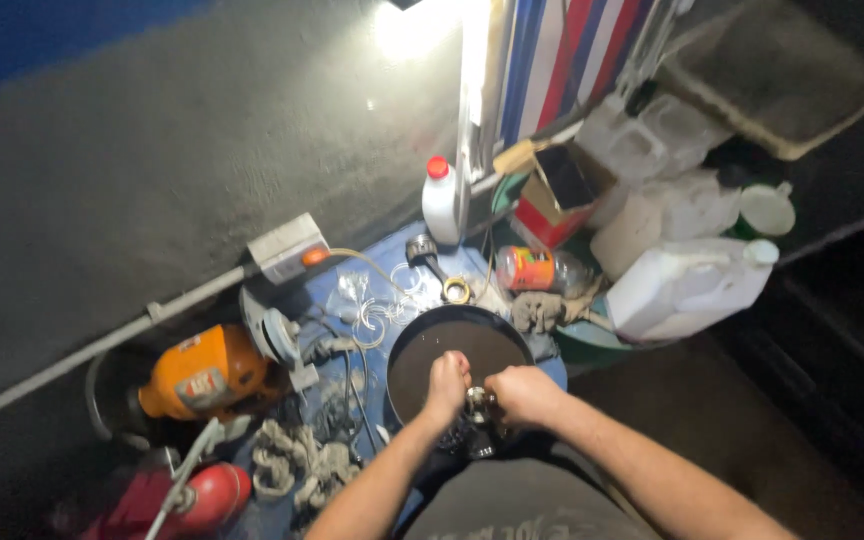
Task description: The person cleans a piston by scrubbing it with a brush and a cloth in a pan of dark liquid. They then use a screwdriver to scrape the piston's surface and finally rub the piston against a bench grinder to remove residue.
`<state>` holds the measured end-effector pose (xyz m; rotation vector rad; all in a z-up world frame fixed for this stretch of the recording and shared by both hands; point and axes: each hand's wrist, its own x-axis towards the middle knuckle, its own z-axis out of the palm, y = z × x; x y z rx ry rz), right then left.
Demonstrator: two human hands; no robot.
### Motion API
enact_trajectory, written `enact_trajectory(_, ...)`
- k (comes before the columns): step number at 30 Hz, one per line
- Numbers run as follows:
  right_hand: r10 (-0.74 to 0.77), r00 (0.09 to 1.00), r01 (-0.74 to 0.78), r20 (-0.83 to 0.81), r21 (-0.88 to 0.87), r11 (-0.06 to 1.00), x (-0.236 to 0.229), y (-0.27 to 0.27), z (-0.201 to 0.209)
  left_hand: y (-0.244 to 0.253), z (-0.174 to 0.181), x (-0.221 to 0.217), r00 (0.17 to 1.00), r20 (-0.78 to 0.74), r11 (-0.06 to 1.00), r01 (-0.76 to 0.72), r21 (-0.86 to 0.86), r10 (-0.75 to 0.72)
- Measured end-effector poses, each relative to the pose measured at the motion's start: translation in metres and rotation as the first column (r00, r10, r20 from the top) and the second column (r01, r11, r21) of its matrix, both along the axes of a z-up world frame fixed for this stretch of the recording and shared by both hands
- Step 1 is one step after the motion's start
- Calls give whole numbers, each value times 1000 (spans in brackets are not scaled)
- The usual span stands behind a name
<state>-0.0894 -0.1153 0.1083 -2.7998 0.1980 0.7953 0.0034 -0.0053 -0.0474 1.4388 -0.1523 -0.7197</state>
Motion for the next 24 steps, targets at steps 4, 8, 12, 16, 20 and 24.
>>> enact_trajectory(4,32,999,-32,-27,-2,999,-3,1,7,19,46,12,986,-30,987,-163,-5,163)
enact_trajectory(8,-15,1000,15,3,16,1000,-4,-1,-7,37,41,22,965,-123,938,-256,-236,232)
enact_trajectory(12,-123,992,122,6,78,989,-8,-6,-14,58,21,27,970,219,993,-91,-78,106)
enact_trajectory(16,-240,971,233,7,220,947,-15,-4,13,74,70,12,917,383,959,-4,282,-109)
enact_trajectory(20,-735,673,601,-82,640,479,-27,-16,-24,83,87,6,759,643,908,-192,373,-104)
enact_trajectory(24,-805,332,595,-492,772,-226,-32,-23,-25,88,70,4,355,892,860,-320,398,-281)
